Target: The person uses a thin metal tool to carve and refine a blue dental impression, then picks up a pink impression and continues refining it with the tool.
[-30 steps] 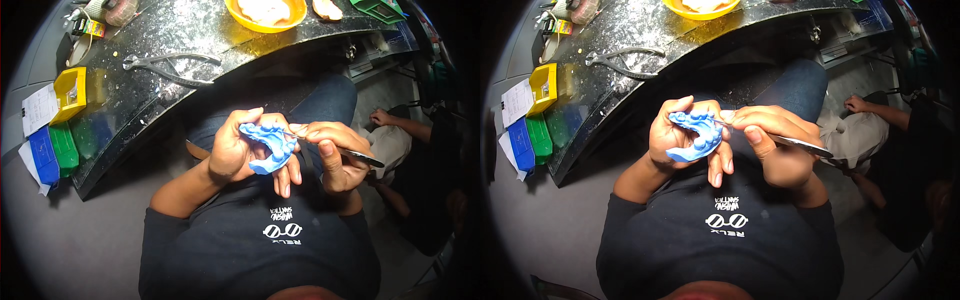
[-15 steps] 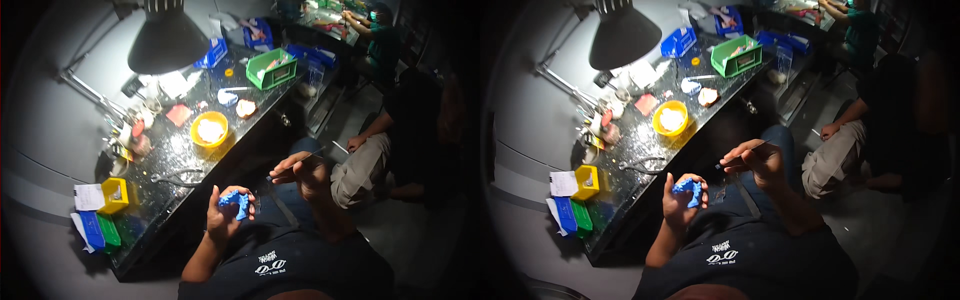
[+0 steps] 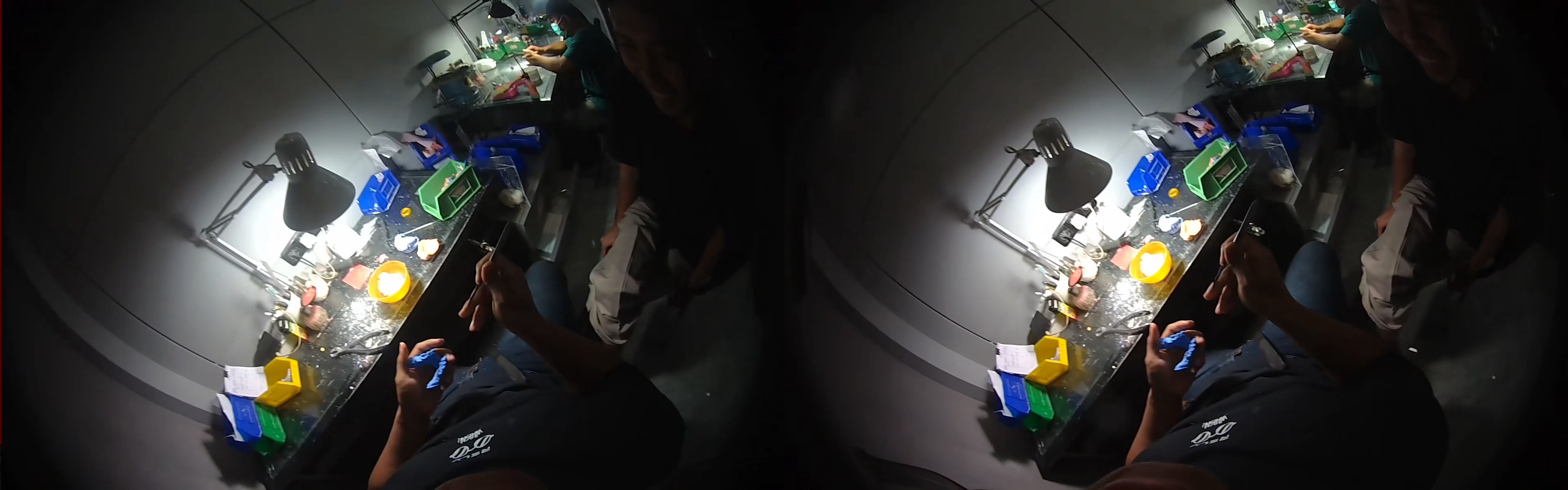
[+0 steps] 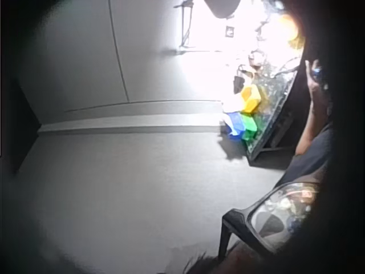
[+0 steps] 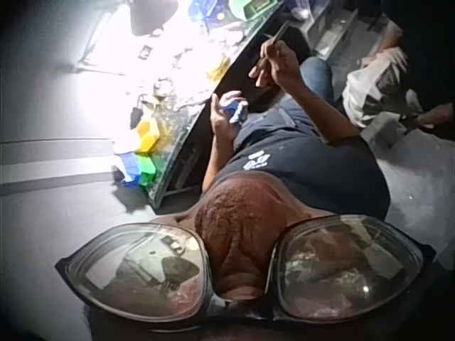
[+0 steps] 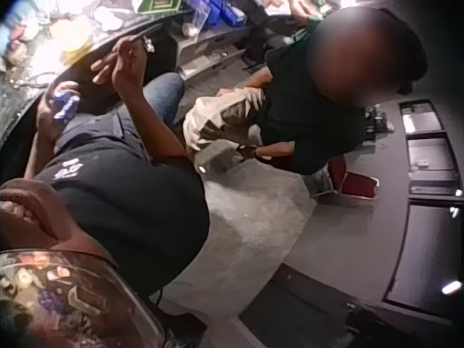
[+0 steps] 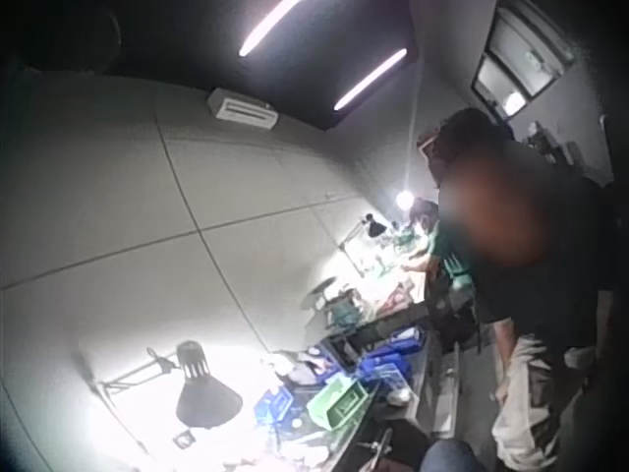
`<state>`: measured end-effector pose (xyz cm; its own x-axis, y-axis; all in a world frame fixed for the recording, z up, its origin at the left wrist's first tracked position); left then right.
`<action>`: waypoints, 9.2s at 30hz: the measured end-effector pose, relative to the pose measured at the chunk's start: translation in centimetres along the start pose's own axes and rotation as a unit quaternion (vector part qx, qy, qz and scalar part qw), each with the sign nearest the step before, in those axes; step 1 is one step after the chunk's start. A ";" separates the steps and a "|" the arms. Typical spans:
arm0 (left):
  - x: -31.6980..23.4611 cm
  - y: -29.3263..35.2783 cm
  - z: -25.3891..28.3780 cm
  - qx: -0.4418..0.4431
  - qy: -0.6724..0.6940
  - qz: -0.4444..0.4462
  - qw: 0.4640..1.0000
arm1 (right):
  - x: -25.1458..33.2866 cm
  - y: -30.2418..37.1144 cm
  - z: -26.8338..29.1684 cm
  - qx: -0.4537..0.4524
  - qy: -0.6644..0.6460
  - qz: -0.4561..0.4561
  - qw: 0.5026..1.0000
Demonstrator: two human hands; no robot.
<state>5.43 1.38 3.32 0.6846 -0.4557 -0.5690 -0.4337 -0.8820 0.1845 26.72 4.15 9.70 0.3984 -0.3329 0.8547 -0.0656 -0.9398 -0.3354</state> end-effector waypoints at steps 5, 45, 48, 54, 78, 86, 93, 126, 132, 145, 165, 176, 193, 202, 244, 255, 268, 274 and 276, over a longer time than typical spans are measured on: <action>0.0 -1.1 2.1 0.043 -0.050 -0.034 0.997 | 0.2 -0.1 -0.4 0.029 0.039 0.048 0.998; -0.2 -2.2 1.4 0.026 0.292 0.054 0.955 | -6.5 1.1 -3.6 0.076 0.193 0.040 0.977; 0.2 -2.7 2.2 0.055 0.291 0.051 0.954 | -7.3 0.8 -3.4 0.091 0.177 0.016 0.980; -0.2 -3.4 1.8 0.025 0.327 0.081 0.941 | -8.0 0.3 -2.8 0.088 0.205 -0.003 0.975; -0.3 -4.1 3.6 -0.052 -0.078 0.141 0.986 | -5.1 0.3 -6.4 0.329 0.292 0.114 0.891; 0.4 -3.9 4.0 -0.027 -0.018 0.160 0.987 | -4.9 0.8 -7.5 0.357 0.356 0.183 0.844; 0.5 -4.0 4.1 -0.020 0.014 0.141 0.990 | -5.2 0.9 -7.6 0.346 0.360 0.162 0.851; 1.0 -4.3 4.5 -0.063 -0.028 0.145 0.987 | -4.3 2.0 -8.5 0.346 0.400 0.310 0.790; 1.1 -4.3 4.5 -0.067 -0.017 0.157 0.985 | -4.2 1.9 -8.6 0.350 0.409 0.310 0.783; 1.9 -4.4 4.8 -0.080 0.010 0.164 0.983 | -4.3 2.1 -8.4 0.350 0.410 0.305 0.785; 1.0 -4.2 4.4 -0.063 -0.034 0.138 0.988 | -4.4 2.1 -8.6 0.310 0.404 0.286 0.812; 0.8 -4.4 4.2 -0.070 -0.022 0.151 0.986 | -4.3 2.5 -8.5 0.312 0.409 0.306 0.801; -1.8 -3.4 3.8 -0.079 -0.023 0.004 0.997 | -3.8 0.2 -4.8 0.296 0.352 0.195 0.866; -2.2 -3.6 3.4 -0.057 -0.131 -0.019 0.990 | -5.0 0.0 -6.6 0.330 0.340 0.176 0.863; 0.0 -4.2 4.0 -0.057 -0.120 0.076 0.988 | -4.9 0.7 -7.8 0.361 0.376 0.192 0.832; 0.0 -4.3 4.0 -0.033 -0.118 0.078 0.989 | -5.1 0.5 -7.7 0.372 0.346 0.214 0.835; 0.1 -4.4 4.0 -0.033 -0.098 0.142 0.984 | -5.1 0.8 -7.9 0.376 0.362 0.254 0.814; 0.5 -4.3 4.6 -0.056 -0.102 0.105 0.988 | -4.9 1.4 -8.2 0.351 0.383 0.259 0.814; 0.1 -4.3 4.4 -0.046 -0.112 0.082 0.989 | -4.7 1.6 -8.3 0.341 0.404 0.256 0.809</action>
<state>4.75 5.68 -1.06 0.4591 -0.5639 -0.6864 -0.4655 -0.8108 0.3547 17.13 3.54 8.42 -0.2686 -0.8657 0.4224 0.5967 -0.4938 -0.6326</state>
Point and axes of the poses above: each hand's wrist, its own y-axis away from the middle knuckle, its own z-axis out of the back of the hand, x = y × z, the point moved 7 cm from there along -y, towards the middle knuckle, and after that the axes turned 13 degrees about y, right-handed, at the moved point
